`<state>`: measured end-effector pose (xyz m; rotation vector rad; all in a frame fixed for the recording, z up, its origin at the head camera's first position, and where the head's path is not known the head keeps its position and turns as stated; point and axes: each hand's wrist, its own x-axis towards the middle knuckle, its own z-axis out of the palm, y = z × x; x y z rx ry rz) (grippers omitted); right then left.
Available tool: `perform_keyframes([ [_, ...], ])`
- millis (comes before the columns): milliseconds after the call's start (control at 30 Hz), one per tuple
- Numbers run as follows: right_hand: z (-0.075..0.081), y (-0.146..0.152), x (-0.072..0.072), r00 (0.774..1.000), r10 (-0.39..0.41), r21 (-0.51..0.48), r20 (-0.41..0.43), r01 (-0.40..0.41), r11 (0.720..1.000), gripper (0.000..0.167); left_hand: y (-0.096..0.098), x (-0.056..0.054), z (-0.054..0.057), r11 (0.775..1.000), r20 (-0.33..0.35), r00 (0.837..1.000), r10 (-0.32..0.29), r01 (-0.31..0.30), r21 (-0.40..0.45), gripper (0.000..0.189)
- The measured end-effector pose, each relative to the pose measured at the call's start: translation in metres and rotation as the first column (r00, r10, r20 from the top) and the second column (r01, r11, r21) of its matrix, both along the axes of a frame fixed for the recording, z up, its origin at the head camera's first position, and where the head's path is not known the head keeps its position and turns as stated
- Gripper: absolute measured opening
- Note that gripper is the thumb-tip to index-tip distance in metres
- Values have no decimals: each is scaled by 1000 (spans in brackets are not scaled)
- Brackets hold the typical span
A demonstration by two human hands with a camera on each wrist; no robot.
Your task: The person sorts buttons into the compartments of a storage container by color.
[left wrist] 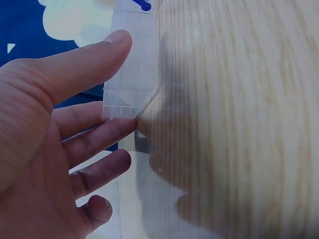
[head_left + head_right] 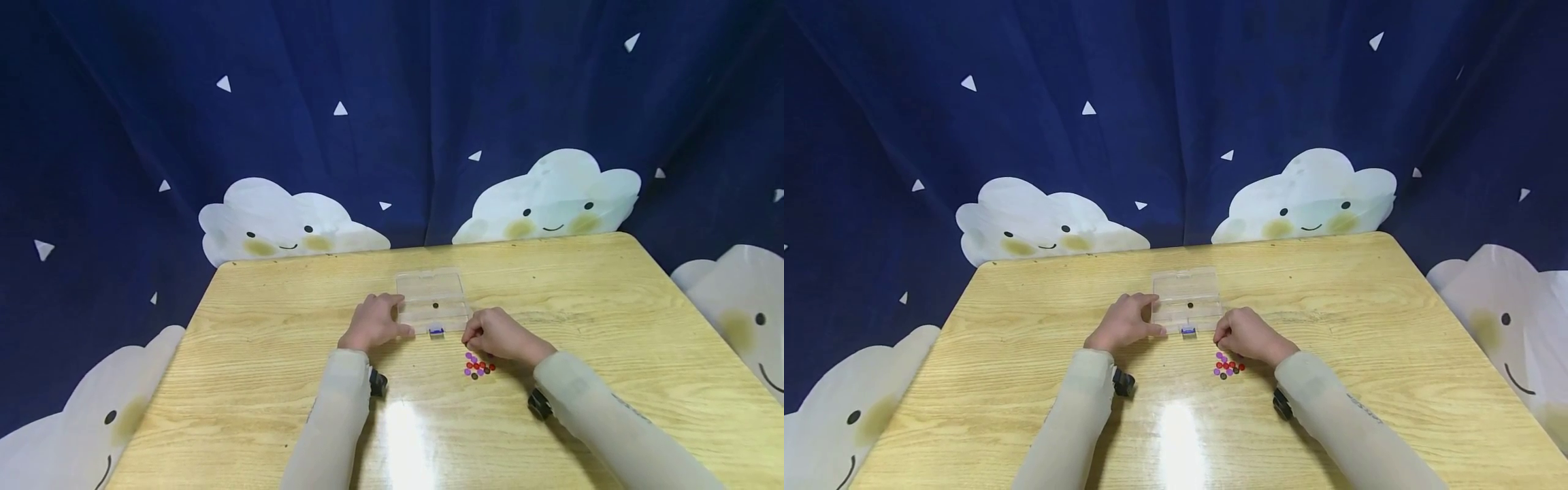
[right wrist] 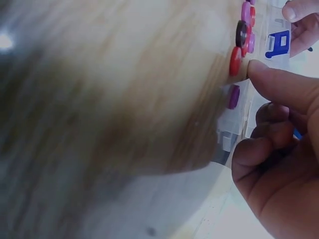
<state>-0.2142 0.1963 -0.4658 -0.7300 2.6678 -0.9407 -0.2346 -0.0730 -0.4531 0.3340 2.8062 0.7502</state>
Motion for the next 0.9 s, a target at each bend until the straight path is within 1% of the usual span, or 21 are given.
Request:
perform_keyframes([
  [67, 0, 0, 0, 1000, 4, 1, -13, -4, 1000, 12, 0, 0, 1, 1000, 2, 1000, 1, -1, -3, 78],
  [400, 1, 1, 0, 1000, -11, 2, -5, 11, 1000, 11, 1, 1, 3, 1000, -11, 1000, -7, 7, -3, 77],
  [567, 1, 0, -1, 1000, 8, -5, -22, -8, 1000, 11, -1, 0, 3, 1000, -15, 1000, 2, -2, -7, 77],
  [700, 0, 1, -2, 999, 17, 2, -38, -17, 1000, 12, -1, -1, 2, 1000, -16, 1000, -5, 5, 0, 76],
  [900, 1, 1, 0, 1000, 10, -24, 1, -10, 1000, 12, 0, 0, 0, 1000, -5, 1000, 7, -7, 1, 77],
])
